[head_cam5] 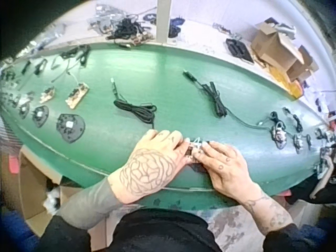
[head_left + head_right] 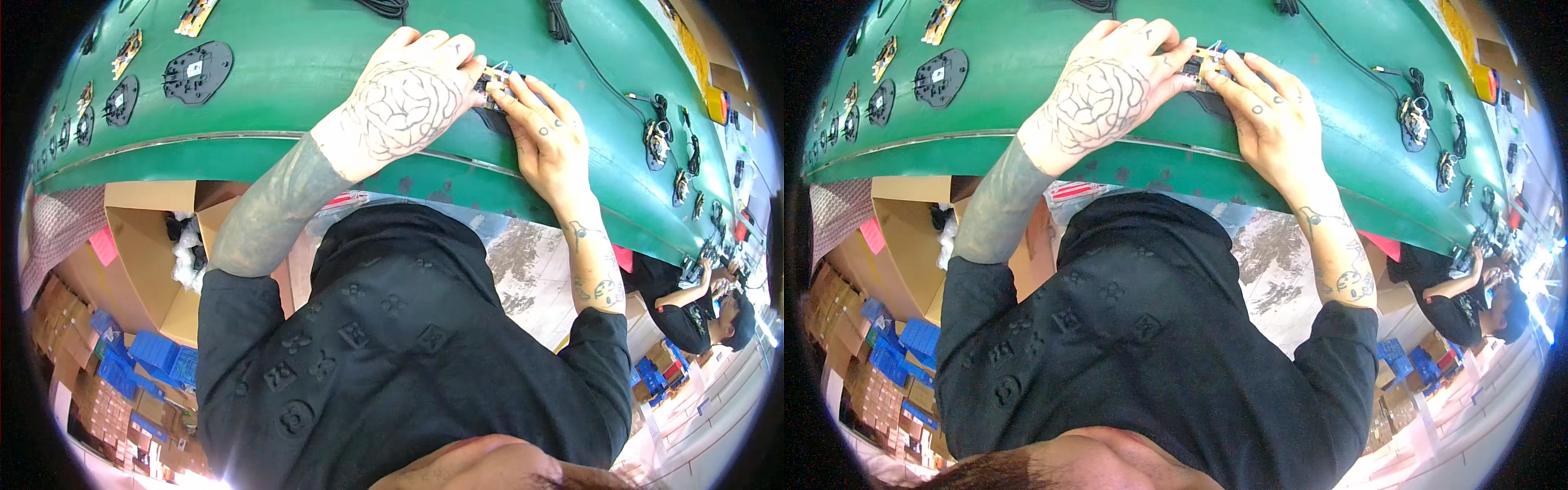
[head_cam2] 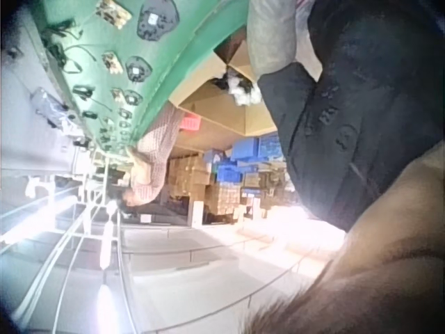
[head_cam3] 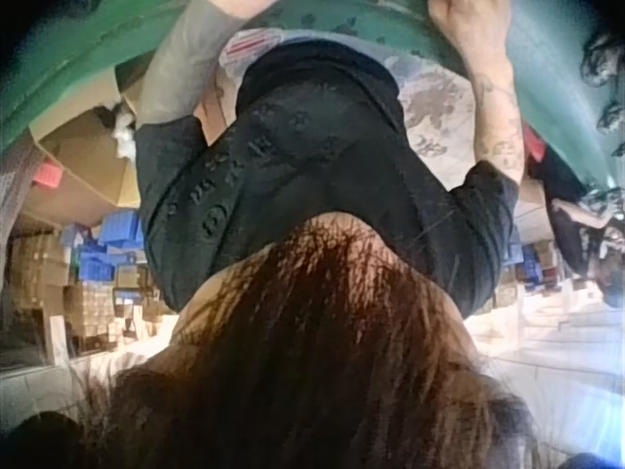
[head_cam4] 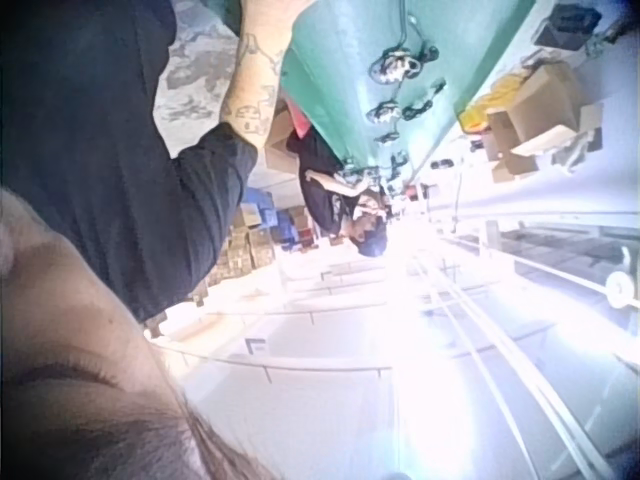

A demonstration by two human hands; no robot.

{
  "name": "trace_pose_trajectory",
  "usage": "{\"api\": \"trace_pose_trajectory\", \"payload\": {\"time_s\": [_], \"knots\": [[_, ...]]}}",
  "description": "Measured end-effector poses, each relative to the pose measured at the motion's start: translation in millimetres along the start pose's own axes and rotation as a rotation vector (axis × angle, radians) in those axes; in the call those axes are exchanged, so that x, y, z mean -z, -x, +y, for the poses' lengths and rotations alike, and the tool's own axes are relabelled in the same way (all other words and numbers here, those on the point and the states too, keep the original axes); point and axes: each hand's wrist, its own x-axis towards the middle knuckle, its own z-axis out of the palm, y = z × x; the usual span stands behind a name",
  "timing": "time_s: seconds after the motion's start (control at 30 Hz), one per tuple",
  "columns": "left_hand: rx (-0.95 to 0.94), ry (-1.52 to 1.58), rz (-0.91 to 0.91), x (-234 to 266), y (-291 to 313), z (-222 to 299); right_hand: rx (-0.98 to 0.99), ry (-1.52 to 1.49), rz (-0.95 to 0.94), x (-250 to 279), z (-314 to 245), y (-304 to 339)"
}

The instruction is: The person assembles electronic circuit boards and mouse casings by hand, connecting cables and screws.

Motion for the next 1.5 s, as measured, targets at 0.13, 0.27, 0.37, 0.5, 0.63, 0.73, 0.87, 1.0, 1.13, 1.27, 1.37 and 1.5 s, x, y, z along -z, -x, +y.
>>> {"api": "trace_pose_trajectory", "payload": {"time_s": [0.13,0.27,0.37,0.5,0.63,0.73,0.87,1.0,1.13,1.27,1.37,1.5], "knots": [[0.0,0.068,0.078,-3.4,4.6,0.6,-0.026,-0.001,0.013,3.0,-6.0,0.1],[0.055,0.128,0.062,-0.1,2.6,2.6,0.002,-0.147,0.014,9.5,4.5,-0.5],[0.075,0.104,0.019,4.1,-3.3,5.5,0.024,-0.116,0.065,3.3,11.3,6.5],[0.092,0.171,-0.019,2.9,-7.6,4.3,0.044,-0.051,0.026,10.5,13.3,3.4],[0.111,0.176,-0.051,3.1,-7.8,6.1,0.163,-0.026,0.024,11.0,21.0,0.8],[0.124,0.185,-0.072,5.5,-10.6,4.9,0.169,-0.042,0.051,8.0,20.1,2.6],[0.116,0.247,-0.109,3.5,-14.3,-2.8,0.105,-0.1,0.057,1.0,22.1,7.1],[0.081,0.368,-0.111,-3.5,-10.1,-10.4,-0.202,-0.368,0.117,8.0,22.6,-3.3],[0.089,0.381,-0.059,-4.1,-8.3,-9.8,-0.266,-0.25,0.042,19.4,20.0,-14.5],[0.076,0.375,-0.039,-7.3,-8.0,-13.2,-0.233,-0.223,-0.089,22.3,21.2,-23.4],[0.074,0.383,-0.044,-8.0,-8.2,-14.1,-0.25,-0.244,-0.107,21.7,22.0,-24.8],[0.069,0.414,-0.034,-9.7,-7.1,-14.5,-0.269,-0.31,-0.118,24.5,22.6,-24.3]]}}
